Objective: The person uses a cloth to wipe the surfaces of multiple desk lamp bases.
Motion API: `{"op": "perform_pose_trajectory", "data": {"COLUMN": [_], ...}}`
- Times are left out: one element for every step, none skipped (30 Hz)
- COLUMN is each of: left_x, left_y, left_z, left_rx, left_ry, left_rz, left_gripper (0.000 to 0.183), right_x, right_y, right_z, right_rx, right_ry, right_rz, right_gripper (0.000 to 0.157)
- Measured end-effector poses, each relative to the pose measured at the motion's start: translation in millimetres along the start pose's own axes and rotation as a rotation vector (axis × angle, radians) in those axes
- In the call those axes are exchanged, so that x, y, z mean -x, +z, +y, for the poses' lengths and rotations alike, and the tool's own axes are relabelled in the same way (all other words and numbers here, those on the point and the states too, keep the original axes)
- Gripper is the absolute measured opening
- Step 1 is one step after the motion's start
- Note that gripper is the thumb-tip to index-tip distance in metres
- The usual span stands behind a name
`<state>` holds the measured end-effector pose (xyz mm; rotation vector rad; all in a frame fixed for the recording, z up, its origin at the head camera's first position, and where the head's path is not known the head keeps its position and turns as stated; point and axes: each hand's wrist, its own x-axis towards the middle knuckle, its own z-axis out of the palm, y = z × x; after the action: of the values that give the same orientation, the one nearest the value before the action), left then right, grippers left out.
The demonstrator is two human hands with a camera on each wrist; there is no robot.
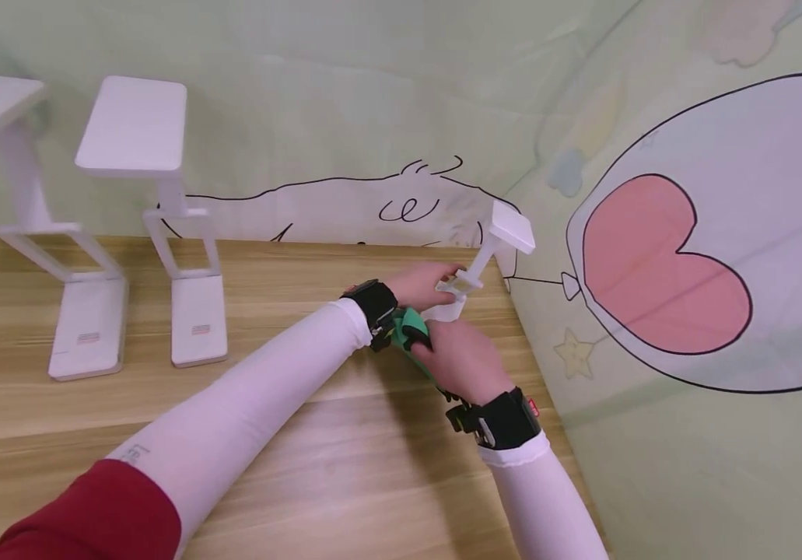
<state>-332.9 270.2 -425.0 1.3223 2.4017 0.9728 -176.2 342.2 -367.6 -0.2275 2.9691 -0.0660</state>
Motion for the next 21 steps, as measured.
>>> {"op": "perform_pose_trajectory", "data": {"left_x": [0.2, 0.4, 0.3, 0.6, 0.1, -0.1, 1.8, 3.4, 5.1, 7.6, 10.2, 13.6, 17.6, 21.3, 25.1, 30.1, 35.1, 39.9, 44.3, 48.2, 52.2], "left_y": [1.4, 2.7, 4.4, 5.1, 5.9, 6.2, 4.9, 3.5, 1.8, -0.7, -3.1, -6.2, -9.7, -12.9, -16.0, -20.3, -24.4, -28.2, -31.2, -33.6, -36.0], "left_z": [1.2, 1.8, 1.1, 0.4, -1.3, -3.3, -6.2, -9.5, -13.0, -16.1, -19.3, -22.1, -24.3, -26.9, -29.4, -32.5, -35.7, -38.8, -42.4, -46.3, -50.0], "left_rx": [0.024, 0.051, 0.064, 0.081, 0.086, 0.086, 0.080, 0.072, 0.061, 0.057, 0.046, 0.041, 0.047, 0.045, 0.044, 0.040, 0.036, 0.033, 0.030, 0.016, 0.009], "left_ry": [-0.010, -0.021, -0.027, -0.030, -0.022, -0.011, -0.001, 0.014, 0.026, 0.034, 0.041, 0.040, 0.037, 0.034, 0.028, 0.022, 0.017, 0.011, 0.007, 0.002, 0.000], "left_rz": [0.022, 0.045, 0.070, 0.096, 0.123, 0.144, 0.162, 0.178, 0.192, 0.198, 0.203, 0.204, 0.204, 0.206, 0.208, 0.211, 0.218, 0.224, 0.231, 0.236, 0.242], "left_gripper": [0.047, 0.043, 0.038, 0.034, 0.030, 0.028, 0.025, 0.023, 0.021, 0.020, 0.019, 0.019, 0.019, 0.019, 0.019, 0.020, 0.021, 0.021, 0.022, 0.022, 0.022], "right_x": [1.0, 2.2, 3.4, 4.6, 5.8, 6.9, 7.5, 7.9, 8.3, 8.5, 8.7, 8.9, 9.0, 9.1, 9.1, 7.8, 6.5, 5.0, 3.3, 1.5, -0.6], "right_y": [0.7, 1.0, 1.0, 0.8, 0.1, -0.8, -1.9, -3.1, -4.5, -5.9, -7.5, -8.8, -10.1, -11.4, -12.5, -13.6, -14.5, -15.2, -15.6, -15.7, -15.6], "right_z": [0.5, 1.3, 2.2, 3.2, 3.9, 4.9, 4.0, 3.2, 1.9, 0.6, -0.9, -2.4, -4.2, -6.0, -7.9, -10.8, -13.8, -16.5, -19.3, -22.1, -25.0], "right_rx": [-0.006, -0.012, -0.026, -0.032, -0.042, -0.050, -0.057, -0.060, -0.062, -0.059, -0.055, -0.047, -0.039, -0.031, -0.021, -0.011, -0.006, 0.000, 0.005, 0.011, 0.016], "right_ry": [0.006, 0.010, 0.012, 0.017, 0.023, 0.028, 0.028, 0.026, 0.023, 0.023, 0.017, 0.011, 0.007, 0.005, 0.003, -0.002, -0.006, -0.009, -0.013, -0.020, -0.029], "right_rz": [-0.004, -0.008, -0.013, -0.015, -0.017, -0.017, -0.016, -0.014, -0.012, -0.008, -0.005, -0.002, 0.001, 0.005, 0.010, 0.017, 0.024, 0.034, 0.044, 0.057, 0.070], "right_gripper": [0.028, 0.028, 0.028, 0.027, 0.027, 0.026, 0.026, 0.026, 0.027, 0.027, 0.027, 0.028, 0.028, 0.028, 0.028, 0.028, 0.028, 0.028, 0.027, 0.027, 0.026]}}
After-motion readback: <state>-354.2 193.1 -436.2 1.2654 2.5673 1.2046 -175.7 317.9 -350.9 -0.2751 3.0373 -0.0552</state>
